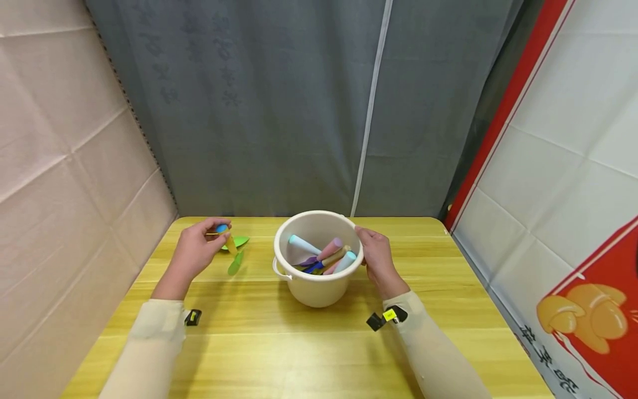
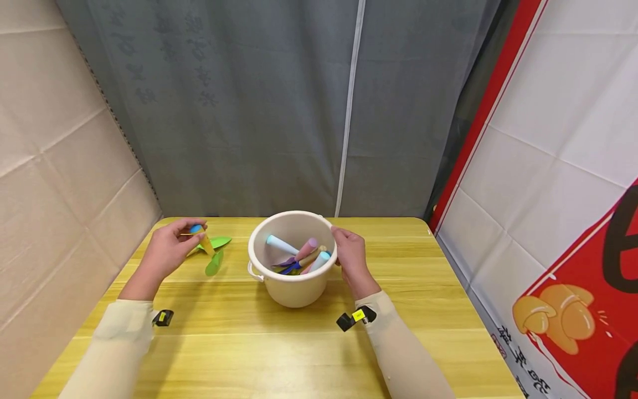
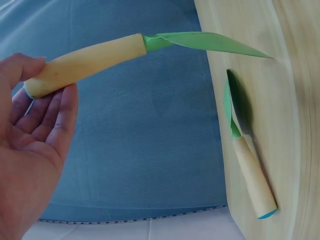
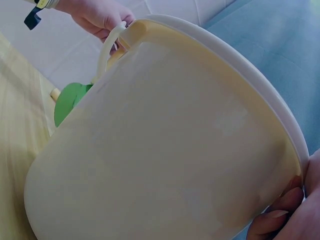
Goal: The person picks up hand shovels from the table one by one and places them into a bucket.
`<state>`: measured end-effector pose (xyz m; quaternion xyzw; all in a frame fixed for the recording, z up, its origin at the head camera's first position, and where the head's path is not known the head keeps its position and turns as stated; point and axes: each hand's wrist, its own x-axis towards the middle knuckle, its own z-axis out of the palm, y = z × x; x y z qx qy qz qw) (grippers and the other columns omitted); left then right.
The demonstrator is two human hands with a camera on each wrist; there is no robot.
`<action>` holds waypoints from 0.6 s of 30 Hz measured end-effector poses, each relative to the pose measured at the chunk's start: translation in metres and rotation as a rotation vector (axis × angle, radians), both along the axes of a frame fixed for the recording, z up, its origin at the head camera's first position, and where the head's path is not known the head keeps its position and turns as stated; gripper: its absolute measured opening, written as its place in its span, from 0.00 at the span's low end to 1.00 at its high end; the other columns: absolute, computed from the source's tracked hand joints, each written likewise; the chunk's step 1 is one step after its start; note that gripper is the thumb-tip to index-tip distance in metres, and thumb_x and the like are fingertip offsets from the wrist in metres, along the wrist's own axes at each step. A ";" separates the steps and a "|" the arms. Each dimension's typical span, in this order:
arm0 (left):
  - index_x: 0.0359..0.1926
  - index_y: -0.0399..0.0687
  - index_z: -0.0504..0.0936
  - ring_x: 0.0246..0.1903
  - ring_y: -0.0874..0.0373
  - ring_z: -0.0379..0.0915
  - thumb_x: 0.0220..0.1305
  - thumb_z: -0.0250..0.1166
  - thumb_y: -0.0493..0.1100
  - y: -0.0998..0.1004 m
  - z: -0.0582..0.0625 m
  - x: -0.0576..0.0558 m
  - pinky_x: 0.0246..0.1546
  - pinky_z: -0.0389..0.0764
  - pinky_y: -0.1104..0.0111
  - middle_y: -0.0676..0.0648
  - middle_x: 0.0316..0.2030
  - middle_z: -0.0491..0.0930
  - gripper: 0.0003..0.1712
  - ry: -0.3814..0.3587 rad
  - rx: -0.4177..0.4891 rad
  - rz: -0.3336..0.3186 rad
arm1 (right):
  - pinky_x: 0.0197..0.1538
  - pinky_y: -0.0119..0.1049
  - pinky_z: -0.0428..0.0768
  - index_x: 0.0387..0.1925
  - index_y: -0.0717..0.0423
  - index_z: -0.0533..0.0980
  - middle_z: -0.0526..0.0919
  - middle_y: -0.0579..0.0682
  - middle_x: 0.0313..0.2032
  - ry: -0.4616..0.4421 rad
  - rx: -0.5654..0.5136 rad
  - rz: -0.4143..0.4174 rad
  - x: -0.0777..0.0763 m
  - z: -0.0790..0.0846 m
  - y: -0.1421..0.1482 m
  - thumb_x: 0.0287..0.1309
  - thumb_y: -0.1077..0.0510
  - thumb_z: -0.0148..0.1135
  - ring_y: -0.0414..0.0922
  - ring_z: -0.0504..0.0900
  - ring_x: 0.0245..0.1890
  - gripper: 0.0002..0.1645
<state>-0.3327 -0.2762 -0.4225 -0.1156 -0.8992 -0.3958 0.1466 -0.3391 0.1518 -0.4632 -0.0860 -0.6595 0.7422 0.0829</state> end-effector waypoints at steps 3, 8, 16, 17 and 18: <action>0.67 0.47 0.85 0.57 0.39 0.86 0.81 0.70 0.43 0.001 0.003 0.000 0.47 0.89 0.68 0.40 0.60 0.87 0.19 0.004 0.002 -0.004 | 0.19 0.27 0.67 0.47 0.67 0.88 0.85 0.48 0.23 0.003 -0.009 0.001 0.001 0.000 0.000 0.78 0.48 0.67 0.36 0.72 0.14 0.22; 0.65 0.46 0.86 0.57 0.37 0.86 0.80 0.70 0.43 0.003 0.011 0.003 0.46 0.90 0.68 0.39 0.58 0.87 0.17 0.035 -0.002 -0.022 | 0.19 0.26 0.67 0.47 0.67 0.88 0.85 0.48 0.23 0.007 -0.012 0.000 0.000 -0.001 0.000 0.78 0.48 0.67 0.36 0.73 0.14 0.22; 0.64 0.49 0.86 0.56 0.39 0.87 0.79 0.71 0.40 0.013 0.029 0.012 0.53 0.90 0.47 0.43 0.58 0.86 0.17 0.087 -0.027 -0.043 | 0.19 0.27 0.68 0.48 0.67 0.88 0.85 0.48 0.24 -0.003 -0.001 0.002 0.000 0.000 0.000 0.78 0.48 0.67 0.37 0.73 0.14 0.22; 0.64 0.49 0.86 0.56 0.39 0.87 0.79 0.71 0.39 0.014 0.032 0.014 0.54 0.89 0.45 0.43 0.57 0.86 0.17 0.098 -0.030 -0.050 | 0.19 0.27 0.67 0.48 0.67 0.88 0.85 0.48 0.24 -0.004 0.000 0.002 0.000 0.000 0.000 0.78 0.48 0.67 0.37 0.73 0.14 0.22; 0.64 0.49 0.87 0.55 0.40 0.87 0.79 0.71 0.39 0.017 0.035 0.016 0.55 0.89 0.45 0.43 0.57 0.86 0.17 0.111 -0.031 -0.056 | 0.19 0.27 0.67 0.48 0.67 0.88 0.85 0.49 0.24 -0.006 -0.001 0.001 0.000 -0.001 0.000 0.78 0.48 0.67 0.37 0.73 0.14 0.22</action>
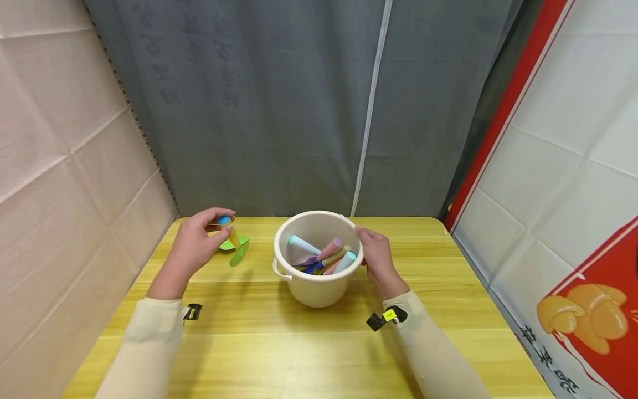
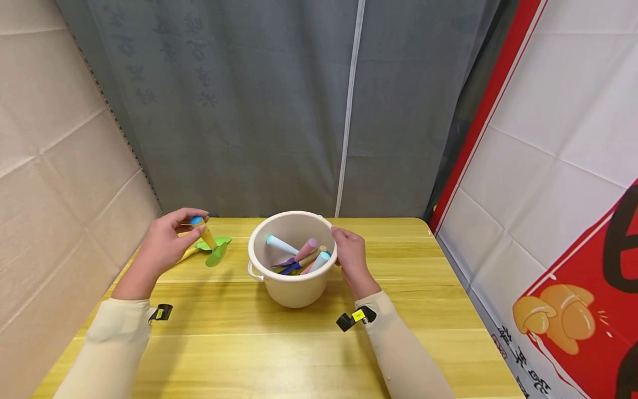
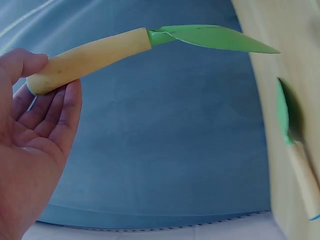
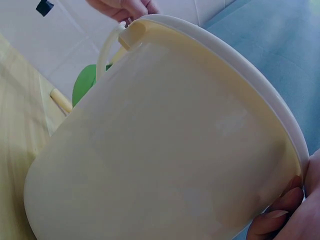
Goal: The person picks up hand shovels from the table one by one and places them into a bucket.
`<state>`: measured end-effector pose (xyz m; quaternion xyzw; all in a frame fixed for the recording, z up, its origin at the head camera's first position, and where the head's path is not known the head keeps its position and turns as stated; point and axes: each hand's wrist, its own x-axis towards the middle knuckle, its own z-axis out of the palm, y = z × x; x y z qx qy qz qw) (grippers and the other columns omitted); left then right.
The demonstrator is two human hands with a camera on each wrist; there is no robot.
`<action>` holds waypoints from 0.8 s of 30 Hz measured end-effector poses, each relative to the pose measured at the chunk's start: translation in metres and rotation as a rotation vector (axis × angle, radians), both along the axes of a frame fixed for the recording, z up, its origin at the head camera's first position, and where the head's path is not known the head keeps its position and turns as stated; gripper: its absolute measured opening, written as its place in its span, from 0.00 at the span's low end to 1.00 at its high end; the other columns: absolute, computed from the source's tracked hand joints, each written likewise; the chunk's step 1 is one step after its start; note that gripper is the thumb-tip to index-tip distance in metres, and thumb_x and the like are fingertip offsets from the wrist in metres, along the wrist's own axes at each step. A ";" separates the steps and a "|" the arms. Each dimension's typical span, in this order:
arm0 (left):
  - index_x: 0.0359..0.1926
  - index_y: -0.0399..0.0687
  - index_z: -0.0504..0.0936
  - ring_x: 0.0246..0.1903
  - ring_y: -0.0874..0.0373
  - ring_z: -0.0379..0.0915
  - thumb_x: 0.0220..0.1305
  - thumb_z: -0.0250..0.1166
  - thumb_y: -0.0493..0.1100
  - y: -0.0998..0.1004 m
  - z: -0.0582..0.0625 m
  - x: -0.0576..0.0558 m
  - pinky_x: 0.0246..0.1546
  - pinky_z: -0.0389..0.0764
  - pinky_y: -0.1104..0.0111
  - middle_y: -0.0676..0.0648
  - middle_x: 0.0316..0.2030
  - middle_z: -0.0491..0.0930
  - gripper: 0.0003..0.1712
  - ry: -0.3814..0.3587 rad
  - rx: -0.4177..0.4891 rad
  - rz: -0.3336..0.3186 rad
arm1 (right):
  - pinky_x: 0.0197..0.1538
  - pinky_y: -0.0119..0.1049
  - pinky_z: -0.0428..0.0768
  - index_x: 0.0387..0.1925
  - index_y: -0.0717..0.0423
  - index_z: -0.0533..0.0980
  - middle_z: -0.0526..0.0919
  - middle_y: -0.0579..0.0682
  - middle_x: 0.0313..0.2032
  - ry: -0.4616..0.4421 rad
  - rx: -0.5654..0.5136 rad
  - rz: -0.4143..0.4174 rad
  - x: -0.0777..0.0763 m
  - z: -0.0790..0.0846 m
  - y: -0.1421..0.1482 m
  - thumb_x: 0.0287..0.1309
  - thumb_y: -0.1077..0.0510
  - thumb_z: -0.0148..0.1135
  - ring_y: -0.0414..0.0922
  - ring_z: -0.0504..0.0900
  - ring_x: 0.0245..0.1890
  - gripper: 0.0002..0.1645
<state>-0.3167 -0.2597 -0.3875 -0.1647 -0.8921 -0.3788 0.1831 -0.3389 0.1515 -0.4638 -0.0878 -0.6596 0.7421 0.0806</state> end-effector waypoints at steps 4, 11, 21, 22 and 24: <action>0.62 0.49 0.87 0.54 0.42 0.87 0.78 0.72 0.38 0.007 0.014 0.007 0.57 0.86 0.43 0.45 0.55 0.87 0.15 0.052 -0.019 -0.026 | 0.20 0.27 0.67 0.47 0.67 0.88 0.85 0.49 0.24 -0.005 0.004 0.002 -0.001 -0.001 0.001 0.78 0.48 0.67 0.37 0.73 0.14 0.23; 0.62 0.45 0.87 0.53 0.44 0.87 0.77 0.71 0.35 0.014 0.033 0.015 0.56 0.86 0.45 0.45 0.55 0.87 0.16 0.151 -0.089 -0.072 | 0.20 0.28 0.68 0.48 0.67 0.88 0.86 0.50 0.26 -0.008 0.004 0.007 -0.001 -0.002 0.001 0.78 0.47 0.67 0.37 0.74 0.15 0.24; 0.64 0.42 0.85 0.51 0.52 0.83 0.79 0.68 0.34 0.025 0.059 0.026 0.57 0.73 0.86 0.47 0.55 0.86 0.16 0.261 -0.095 -0.165 | 0.21 0.28 0.71 0.49 0.65 0.89 0.90 0.54 0.33 -0.024 0.013 0.007 0.000 0.000 0.001 0.78 0.46 0.66 0.37 0.76 0.17 0.24; 0.64 0.42 0.85 0.51 0.53 0.82 0.79 0.68 0.34 0.026 0.061 0.027 0.57 0.73 0.86 0.47 0.55 0.86 0.16 0.262 -0.093 -0.171 | 0.21 0.28 0.70 0.49 0.65 0.89 0.90 0.55 0.33 -0.022 0.011 0.006 0.000 0.000 0.001 0.78 0.46 0.67 0.37 0.76 0.17 0.24; 0.64 0.42 0.84 0.51 0.54 0.82 0.79 0.68 0.34 0.029 0.065 0.027 0.57 0.73 0.86 0.46 0.55 0.86 0.16 0.264 -0.096 -0.177 | 0.21 0.28 0.70 0.50 0.66 0.89 0.90 0.55 0.33 -0.020 0.008 0.006 0.000 0.000 0.001 0.78 0.46 0.67 0.37 0.76 0.17 0.24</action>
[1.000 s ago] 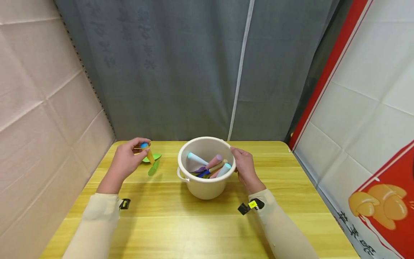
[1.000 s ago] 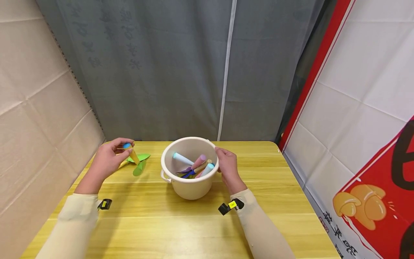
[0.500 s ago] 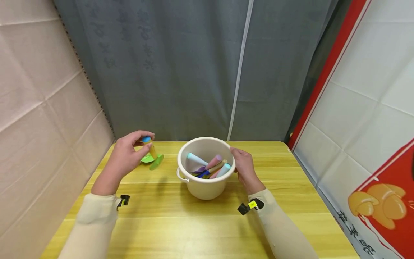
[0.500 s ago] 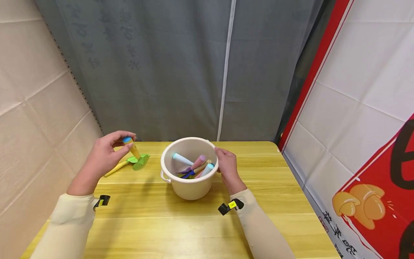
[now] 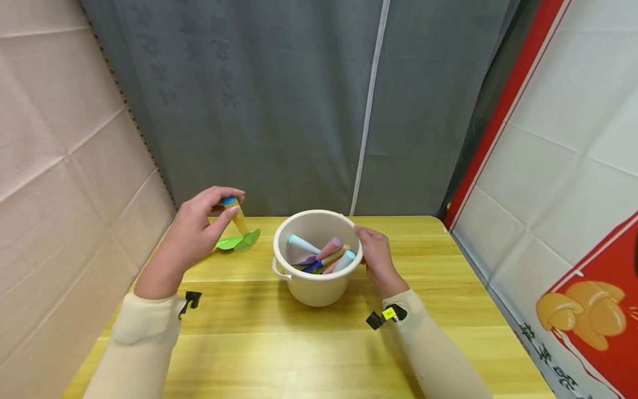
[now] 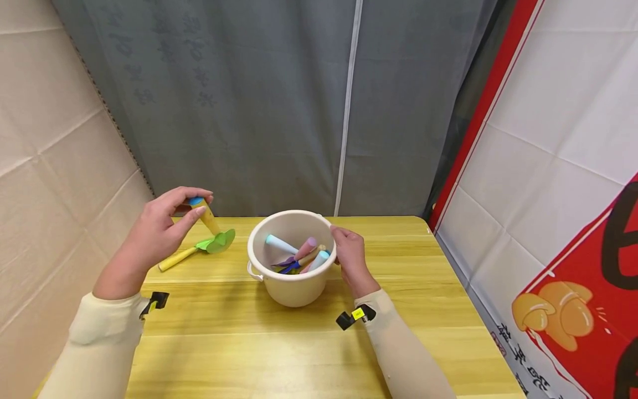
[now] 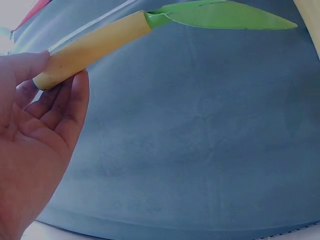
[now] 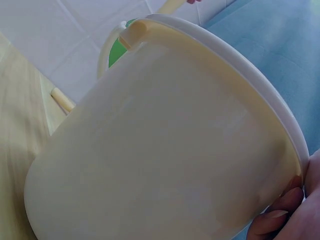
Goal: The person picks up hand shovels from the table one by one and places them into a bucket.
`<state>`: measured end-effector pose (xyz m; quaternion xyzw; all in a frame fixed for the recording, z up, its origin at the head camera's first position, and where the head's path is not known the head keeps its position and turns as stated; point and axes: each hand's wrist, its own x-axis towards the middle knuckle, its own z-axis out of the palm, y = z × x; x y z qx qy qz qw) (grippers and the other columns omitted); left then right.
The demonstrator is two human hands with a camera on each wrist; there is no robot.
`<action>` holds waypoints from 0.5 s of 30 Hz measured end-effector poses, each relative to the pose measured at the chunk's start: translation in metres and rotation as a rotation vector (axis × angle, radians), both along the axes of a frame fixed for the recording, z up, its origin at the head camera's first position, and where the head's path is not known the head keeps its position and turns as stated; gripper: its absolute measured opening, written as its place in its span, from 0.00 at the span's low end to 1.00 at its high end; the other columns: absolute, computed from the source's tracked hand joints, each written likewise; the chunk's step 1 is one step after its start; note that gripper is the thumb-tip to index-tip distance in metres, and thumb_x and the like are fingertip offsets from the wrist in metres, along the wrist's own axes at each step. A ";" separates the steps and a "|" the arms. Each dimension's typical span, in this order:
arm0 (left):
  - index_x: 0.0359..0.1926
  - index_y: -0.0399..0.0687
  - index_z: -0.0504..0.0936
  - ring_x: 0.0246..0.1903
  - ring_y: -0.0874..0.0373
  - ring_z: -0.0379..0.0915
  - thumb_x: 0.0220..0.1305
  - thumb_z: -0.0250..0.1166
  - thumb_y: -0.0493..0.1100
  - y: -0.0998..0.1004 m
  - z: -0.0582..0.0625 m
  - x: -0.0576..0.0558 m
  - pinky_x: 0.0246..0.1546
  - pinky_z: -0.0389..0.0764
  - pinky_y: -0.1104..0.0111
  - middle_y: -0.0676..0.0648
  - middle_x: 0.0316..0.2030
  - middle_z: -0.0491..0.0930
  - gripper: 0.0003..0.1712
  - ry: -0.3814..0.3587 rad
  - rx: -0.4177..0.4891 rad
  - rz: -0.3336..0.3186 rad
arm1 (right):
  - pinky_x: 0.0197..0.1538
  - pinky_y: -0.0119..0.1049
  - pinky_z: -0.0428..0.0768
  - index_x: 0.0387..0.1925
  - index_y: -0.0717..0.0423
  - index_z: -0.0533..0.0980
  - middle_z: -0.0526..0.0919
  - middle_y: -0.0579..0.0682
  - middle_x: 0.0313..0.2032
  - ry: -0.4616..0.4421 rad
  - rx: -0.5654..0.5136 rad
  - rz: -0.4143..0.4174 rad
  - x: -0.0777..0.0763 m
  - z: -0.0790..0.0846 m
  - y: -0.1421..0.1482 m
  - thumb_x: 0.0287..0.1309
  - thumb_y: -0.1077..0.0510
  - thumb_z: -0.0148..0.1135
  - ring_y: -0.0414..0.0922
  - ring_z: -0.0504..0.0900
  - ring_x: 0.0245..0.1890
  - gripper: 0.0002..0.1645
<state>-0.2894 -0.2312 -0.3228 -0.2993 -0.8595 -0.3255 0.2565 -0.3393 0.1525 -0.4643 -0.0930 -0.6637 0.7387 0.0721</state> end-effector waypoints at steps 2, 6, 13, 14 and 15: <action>0.64 0.42 0.84 0.51 0.54 0.82 0.80 0.67 0.34 0.002 0.003 -0.001 0.57 0.73 0.85 0.46 0.56 0.86 0.16 0.007 -0.009 -0.006 | 0.21 0.27 0.69 0.50 0.66 0.88 0.89 0.56 0.33 0.002 -0.001 -0.002 -0.001 0.000 0.000 0.78 0.46 0.67 0.37 0.75 0.16 0.24; 0.65 0.43 0.84 0.52 0.54 0.83 0.80 0.67 0.35 0.005 0.009 -0.002 0.58 0.74 0.83 0.46 0.57 0.85 0.17 0.026 -0.020 -0.036 | 0.21 0.28 0.69 0.49 0.67 0.88 0.88 0.56 0.32 0.000 0.002 -0.003 -0.002 -0.001 -0.001 0.78 0.46 0.67 0.37 0.74 0.16 0.24; 0.65 0.43 0.84 0.52 0.55 0.82 0.79 0.68 0.34 0.018 0.024 -0.003 0.59 0.76 0.81 0.49 0.57 0.85 0.18 0.061 -0.009 -0.089 | 0.22 0.29 0.69 0.48 0.66 0.88 0.88 0.53 0.31 -0.001 -0.001 -0.001 -0.001 -0.001 -0.002 0.78 0.46 0.67 0.37 0.75 0.16 0.24; 0.65 0.43 0.84 0.53 0.55 0.82 0.78 0.68 0.33 0.021 0.026 -0.003 0.59 0.76 0.81 0.49 0.57 0.85 0.18 0.066 -0.007 -0.095 | 0.22 0.29 0.69 0.48 0.66 0.88 0.88 0.53 0.31 0.002 -0.001 0.000 -0.001 -0.001 -0.002 0.78 0.47 0.67 0.37 0.75 0.16 0.24; 0.65 0.43 0.84 0.53 0.55 0.82 0.78 0.69 0.33 0.023 0.029 -0.002 0.59 0.76 0.80 0.49 0.57 0.85 0.18 0.070 -0.005 -0.101 | 0.22 0.29 0.69 0.48 0.67 0.88 0.88 0.54 0.31 0.004 -0.001 0.000 -0.001 -0.001 -0.002 0.78 0.47 0.67 0.38 0.75 0.16 0.23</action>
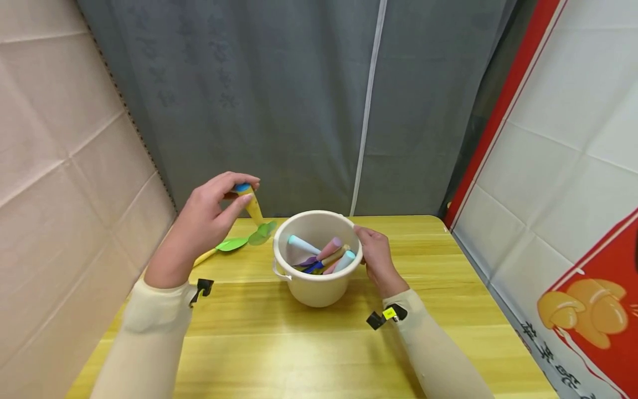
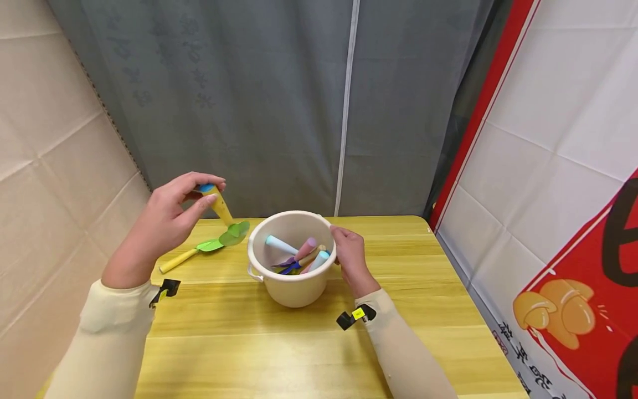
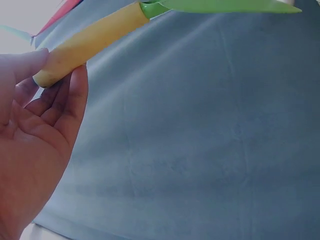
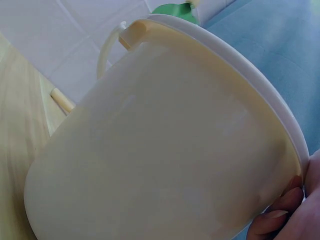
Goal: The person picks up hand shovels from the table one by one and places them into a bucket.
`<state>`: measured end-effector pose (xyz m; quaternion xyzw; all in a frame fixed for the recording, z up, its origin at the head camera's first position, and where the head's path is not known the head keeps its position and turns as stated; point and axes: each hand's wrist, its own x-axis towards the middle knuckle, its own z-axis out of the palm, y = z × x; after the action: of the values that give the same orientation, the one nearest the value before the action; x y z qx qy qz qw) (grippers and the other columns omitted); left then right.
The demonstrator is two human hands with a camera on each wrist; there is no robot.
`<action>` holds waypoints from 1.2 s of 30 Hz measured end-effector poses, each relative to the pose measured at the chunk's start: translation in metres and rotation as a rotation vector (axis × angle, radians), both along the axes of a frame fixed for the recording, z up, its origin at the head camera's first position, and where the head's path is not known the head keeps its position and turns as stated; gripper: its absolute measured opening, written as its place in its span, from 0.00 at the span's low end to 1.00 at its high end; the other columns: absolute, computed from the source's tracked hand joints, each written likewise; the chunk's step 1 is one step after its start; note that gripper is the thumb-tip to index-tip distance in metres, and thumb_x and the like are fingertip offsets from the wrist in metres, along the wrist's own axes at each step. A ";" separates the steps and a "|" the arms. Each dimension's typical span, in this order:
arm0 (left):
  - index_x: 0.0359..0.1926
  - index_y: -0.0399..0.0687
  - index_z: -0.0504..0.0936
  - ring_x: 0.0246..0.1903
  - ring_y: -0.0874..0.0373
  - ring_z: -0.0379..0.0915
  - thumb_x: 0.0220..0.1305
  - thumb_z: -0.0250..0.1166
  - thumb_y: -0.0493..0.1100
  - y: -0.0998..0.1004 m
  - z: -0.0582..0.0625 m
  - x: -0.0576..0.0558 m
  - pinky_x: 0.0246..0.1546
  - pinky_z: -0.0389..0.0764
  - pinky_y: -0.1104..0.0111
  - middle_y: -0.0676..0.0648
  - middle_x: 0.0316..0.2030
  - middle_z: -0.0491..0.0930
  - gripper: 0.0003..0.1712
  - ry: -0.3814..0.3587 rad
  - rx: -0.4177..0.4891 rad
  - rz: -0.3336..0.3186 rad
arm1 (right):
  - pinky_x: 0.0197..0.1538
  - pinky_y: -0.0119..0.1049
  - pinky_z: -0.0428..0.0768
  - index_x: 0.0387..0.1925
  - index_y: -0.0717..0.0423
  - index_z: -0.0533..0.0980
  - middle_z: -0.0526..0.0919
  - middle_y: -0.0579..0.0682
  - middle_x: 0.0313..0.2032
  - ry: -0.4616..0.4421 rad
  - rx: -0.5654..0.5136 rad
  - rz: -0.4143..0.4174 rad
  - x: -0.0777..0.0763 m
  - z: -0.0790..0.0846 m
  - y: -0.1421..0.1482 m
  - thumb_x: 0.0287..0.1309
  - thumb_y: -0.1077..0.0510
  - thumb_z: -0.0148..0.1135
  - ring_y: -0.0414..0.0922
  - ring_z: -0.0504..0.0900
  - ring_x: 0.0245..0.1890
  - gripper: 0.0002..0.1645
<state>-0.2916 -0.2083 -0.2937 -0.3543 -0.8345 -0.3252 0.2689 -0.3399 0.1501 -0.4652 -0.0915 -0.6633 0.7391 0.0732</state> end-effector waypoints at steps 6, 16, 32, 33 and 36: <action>0.63 0.43 0.86 0.52 0.56 0.83 0.76 0.72 0.33 0.011 0.011 -0.001 0.59 0.78 0.79 0.49 0.56 0.86 0.18 0.004 0.017 -0.022 | 0.22 0.29 0.69 0.48 0.67 0.88 0.88 0.53 0.31 0.002 0.008 0.004 0.001 0.000 -0.002 0.79 0.47 0.66 0.38 0.74 0.16 0.24; 0.63 0.44 0.86 0.51 0.56 0.83 0.76 0.72 0.35 0.029 0.015 -0.006 0.57 0.81 0.75 0.48 0.56 0.87 0.18 -0.022 0.019 -0.067 | 0.22 0.29 0.69 0.48 0.65 0.89 0.88 0.52 0.31 -0.001 0.009 -0.001 -0.001 0.000 -0.004 0.78 0.46 0.67 0.38 0.75 0.17 0.23; 0.61 0.43 0.86 0.49 0.54 0.86 0.76 0.72 0.34 0.066 -0.005 -0.014 0.56 0.89 0.55 0.48 0.55 0.86 0.16 -0.060 -0.087 -0.171 | 0.22 0.29 0.69 0.50 0.66 0.88 0.89 0.52 0.32 0.002 -0.007 0.013 -0.002 -0.001 -0.004 0.79 0.46 0.67 0.37 0.76 0.17 0.24; 0.61 0.43 0.86 0.48 0.54 0.86 0.76 0.72 0.34 0.067 -0.007 -0.015 0.55 0.89 0.55 0.48 0.55 0.86 0.16 -0.066 -0.092 -0.172 | 0.23 0.29 0.70 0.50 0.66 0.88 0.89 0.52 0.32 0.002 -0.006 0.014 -0.002 -0.001 -0.004 0.79 0.46 0.67 0.37 0.76 0.18 0.24; 0.61 0.42 0.86 0.48 0.54 0.86 0.76 0.72 0.34 0.069 -0.013 -0.017 0.55 0.89 0.55 0.47 0.55 0.86 0.16 -0.089 -0.102 -0.174 | 0.23 0.29 0.69 0.50 0.66 0.88 0.89 0.52 0.32 0.003 -0.005 0.015 -0.001 -0.002 -0.004 0.79 0.46 0.67 0.37 0.76 0.18 0.24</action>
<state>-0.3083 -0.1389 -0.3067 -0.4239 -0.8273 -0.3195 0.1840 -0.3411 0.1458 -0.4668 -0.0856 -0.6620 0.7414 0.0686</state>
